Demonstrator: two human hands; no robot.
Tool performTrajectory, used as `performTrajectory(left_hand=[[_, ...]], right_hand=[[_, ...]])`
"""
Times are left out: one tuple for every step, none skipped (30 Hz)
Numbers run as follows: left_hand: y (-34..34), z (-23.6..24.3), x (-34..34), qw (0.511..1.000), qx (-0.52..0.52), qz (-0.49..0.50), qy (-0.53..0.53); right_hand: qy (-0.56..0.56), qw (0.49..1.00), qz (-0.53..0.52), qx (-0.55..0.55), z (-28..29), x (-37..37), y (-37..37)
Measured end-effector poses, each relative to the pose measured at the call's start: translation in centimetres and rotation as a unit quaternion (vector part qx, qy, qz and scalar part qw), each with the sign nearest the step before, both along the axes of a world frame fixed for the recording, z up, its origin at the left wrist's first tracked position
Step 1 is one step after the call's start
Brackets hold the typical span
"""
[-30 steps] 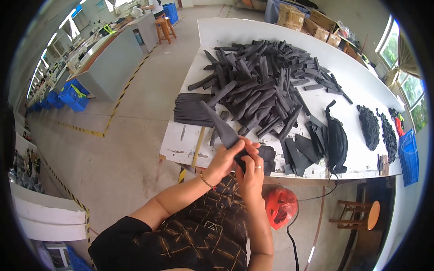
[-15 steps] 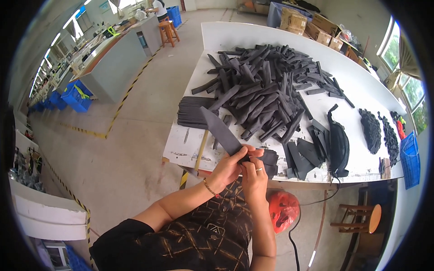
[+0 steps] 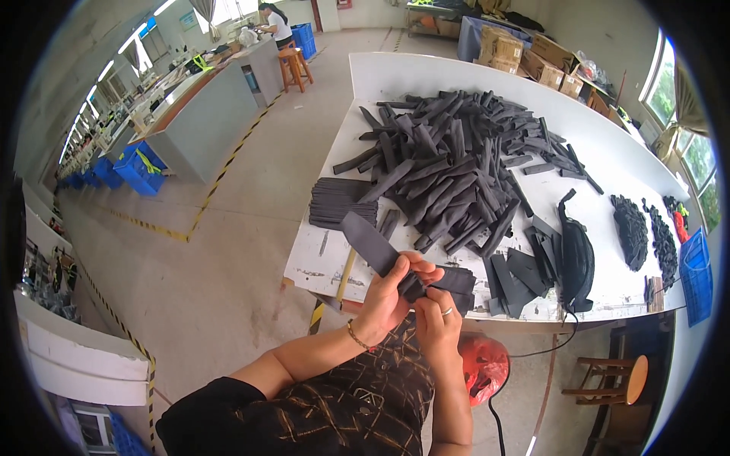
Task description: The recorder is picking up curved grey foam padding components from a pile on a workbench, inspecting them, and organizing them into neat stacks.
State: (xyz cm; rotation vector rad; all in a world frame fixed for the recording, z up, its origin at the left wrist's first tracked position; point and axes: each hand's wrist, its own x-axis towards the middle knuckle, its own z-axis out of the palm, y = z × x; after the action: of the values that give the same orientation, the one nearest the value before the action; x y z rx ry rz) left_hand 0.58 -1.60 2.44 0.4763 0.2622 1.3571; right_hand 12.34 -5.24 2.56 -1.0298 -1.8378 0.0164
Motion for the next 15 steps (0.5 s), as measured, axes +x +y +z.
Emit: performTrajectory(left_hand=[[-0.3,0.3,0.0,1.000,0.001,-0.006,-0.009],[-0.6,0.4,0.1,1.000,0.002,-0.011,-0.017],[-0.6,0.3,0.1,1.000,0.006,-0.013,-0.020],[-0.6,0.1,0.1,1.000,0.006,-0.012,-0.020],[-0.6,0.0,0.2,1.000,0.006,-0.011,-0.017],[-0.6,-0.1,0.2,1.000,0.006,-0.009,-0.014],[-0.6,-0.2,0.2,1.000,0.006,-0.009,-0.014],[-0.6,-0.3,0.1,1.000,0.006,-0.012,-0.015],[-0.7,-0.4,0.1,1.000,0.005,-0.014,-0.017],[-0.6,-0.5,0.1,1.000,0.005,-0.015,-0.017],[-0.6,-0.7,0.1,1.000,0.007,-0.022,-0.013],[-0.5,-0.9,0.1,1.000,0.010,-0.028,-0.009],[-0.3,-1.1,0.0,1.000,0.009,-0.029,-0.009],[0.0,-1.4,-0.1,0.999,0.009,-0.038,-0.005],[0.1,-1.4,-0.3,0.999,0.007,-0.049,-0.001]], right_hand=[[0.003,1.000,0.009,0.002,0.1,-0.1,0.0],[0.003,1.000,0.009,0.002,0.1,-0.1,-0.1],[0.003,1.000,0.007,0.002,0.1,-0.2,-0.1],[0.002,1.000,0.005,0.001,0.2,-0.3,-0.1],[0.002,1.000,0.006,0.001,0.3,-0.3,-0.2],[0.001,1.000,0.007,-0.002,0.3,-0.3,-0.2],[-0.001,1.000,0.008,-0.005,0.4,-0.4,-0.2],[-0.001,1.000,0.008,-0.005,0.3,-0.4,-0.2],[0.002,1.000,0.009,-0.008,0.3,-0.4,-0.2],[0.006,1.000,0.010,-0.012,0.2,-0.4,-0.2],[0.006,1.000,0.009,-0.012,0.1,-0.3,-0.2],[0.008,1.000,0.005,-0.027,-0.1,-0.2,-0.2],[0.010,0.999,0.002,-0.042,-0.2,-0.2,-0.2],[0.010,0.999,0.000,-0.043,-0.3,-0.3,-0.3],[0.084,0.989,-0.004,-0.120,0.0,-0.7,-0.6]])
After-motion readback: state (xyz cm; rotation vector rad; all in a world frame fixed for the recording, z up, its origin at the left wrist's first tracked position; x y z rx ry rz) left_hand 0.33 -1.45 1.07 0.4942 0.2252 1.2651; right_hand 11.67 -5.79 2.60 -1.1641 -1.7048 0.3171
